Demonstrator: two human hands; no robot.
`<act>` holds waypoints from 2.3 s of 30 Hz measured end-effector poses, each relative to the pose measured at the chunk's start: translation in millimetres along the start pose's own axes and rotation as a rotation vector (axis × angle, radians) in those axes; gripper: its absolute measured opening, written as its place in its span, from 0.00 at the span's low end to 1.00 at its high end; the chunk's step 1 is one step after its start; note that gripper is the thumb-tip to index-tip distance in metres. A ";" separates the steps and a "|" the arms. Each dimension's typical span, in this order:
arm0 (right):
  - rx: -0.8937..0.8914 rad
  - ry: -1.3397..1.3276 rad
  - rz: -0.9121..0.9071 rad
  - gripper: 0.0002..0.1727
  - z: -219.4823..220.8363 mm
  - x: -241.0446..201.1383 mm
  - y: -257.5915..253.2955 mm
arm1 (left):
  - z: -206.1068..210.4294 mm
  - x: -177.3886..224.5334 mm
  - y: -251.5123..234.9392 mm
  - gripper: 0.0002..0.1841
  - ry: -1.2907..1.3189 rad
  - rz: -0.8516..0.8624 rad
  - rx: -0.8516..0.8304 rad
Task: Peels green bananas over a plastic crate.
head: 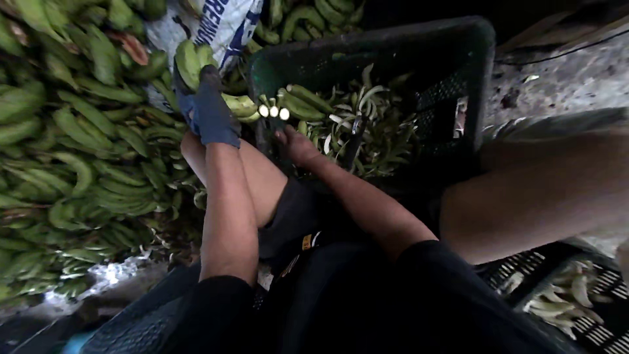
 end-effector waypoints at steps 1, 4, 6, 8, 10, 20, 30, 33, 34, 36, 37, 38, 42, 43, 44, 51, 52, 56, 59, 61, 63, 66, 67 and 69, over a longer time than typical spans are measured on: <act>0.000 -0.002 -0.007 0.31 3.3 2.6 2.9 | -1.4 -2.4 2.3 0.42 -0.008 -0.007 0.002; 0.016 -0.043 0.003 0.31 11.7 1.6 0.0 | 1.8 8.6 7.8 0.44 -0.134 0.064 -0.023; 0.033 -0.047 0.021 0.31 17.7 0.0 -1.2 | 7.9 40.3 33.5 0.39 -0.352 0.417 -0.197; 0.037 0.009 0.015 0.31 13.9 -1.4 -0.3 | 32.8 56.6 52.4 0.36 -0.500 0.878 -0.357; 0.035 0.095 0.008 0.29 7.6 -3.0 7.7 | 58.6 56.0 72.2 0.35 -0.537 1.037 -0.463; 0.394 0.390 0.199 0.24 -215.3 36.2 142.2 | 66.7 48.4 68.2 0.37 -0.183 0.486 -0.479; 0.970 0.596 0.162 0.32 -314.3 71.7 120.7 | 60.4 20.1 83.9 0.18 0.638 -0.288 -0.896; 0.761 0.549 0.154 0.25 -241.6 47.4 100.5 | 43.1 30.8 96.1 0.16 0.824 -0.235 -0.948; 0.608 0.518 0.256 0.24 -209.1 51.3 88.0 | 41.9 33.3 97.7 0.17 0.896 -0.209 -0.942; 0.274 0.361 0.435 0.29 -146.6 78.1 68.7 | 47.4 31.3 98.6 0.21 0.978 -0.191 -0.927; 0.190 0.302 0.484 0.32 -122.7 92.7 65.2 | 51.6 27.5 98.7 0.23 0.971 -0.205 -0.891; 0.177 0.269 0.521 0.36 -105.1 104.1 63.0 | 54.1 22.0 98.0 0.23 0.940 -0.225 -0.843; 0.271 0.202 0.584 0.50 -95.8 121.3 54.9 | 64.2 3.9 98.1 0.25 0.862 -0.331 -0.848; 0.291 0.140 0.596 0.50 -102.8 120.2 57.3 | 65.8 4.1 99.9 0.26 0.870 -0.346 -0.861; 0.322 0.082 0.603 0.48 -110.2 119.3 60.9 | 67.4 5.1 101.3 0.26 0.887 -0.366 -0.871; 0.324 -0.182 0.492 0.28 -136.2 110.9 71.0 | 63.0 8.5 98.5 0.16 0.895 -0.336 -0.849; 0.349 -0.338 0.398 0.26 -137.6 95.8 76.5 | 57.3 8.3 94.6 0.16 0.889 -0.291 -0.830; 0.279 -0.613 0.064 0.23 -157.1 24.2 106.2 | 38.2 6.6 83.5 0.18 0.765 -0.209 -0.664; 0.126 -0.372 -0.041 0.23 -173.0 -20.0 128.6 | 37.0 6.0 80.1 0.20 0.696 -0.206 -0.605; 0.102 -0.202 -0.049 0.22 -174.2 -26.1 134.5 | 44.9 8.7 83.3 0.20 0.758 -0.206 -0.702; 0.092 -0.093 -0.006 0.25 -171.8 -22.2 134.4 | 53.8 16.6 92.5 0.19 0.822 -0.188 -0.823; 0.093 -0.077 -0.083 0.22 -154.1 -13.2 122.4 | 57.1 21.4 104.0 0.18 0.824 -0.154 -0.864; 0.092 -0.069 -0.151 0.21 -147.2 -13.2 117.1 | 57.9 21.2 105.3 0.18 0.806 -0.163 -0.832; 0.083 -0.022 -0.270 0.22 -133.5 -10.5 113.0 | 59.8 17.1 110.4 0.18 0.776 -0.188 -0.804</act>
Point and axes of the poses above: each hand's wrist, its own y-axis away from the middle knuckle, its own z-axis out of the palm, x = y × z, the point moved 5 cm from there along -y, towards the middle knuckle, and after that the axes turned 5 degrees about -y, right-handed, at the moved point
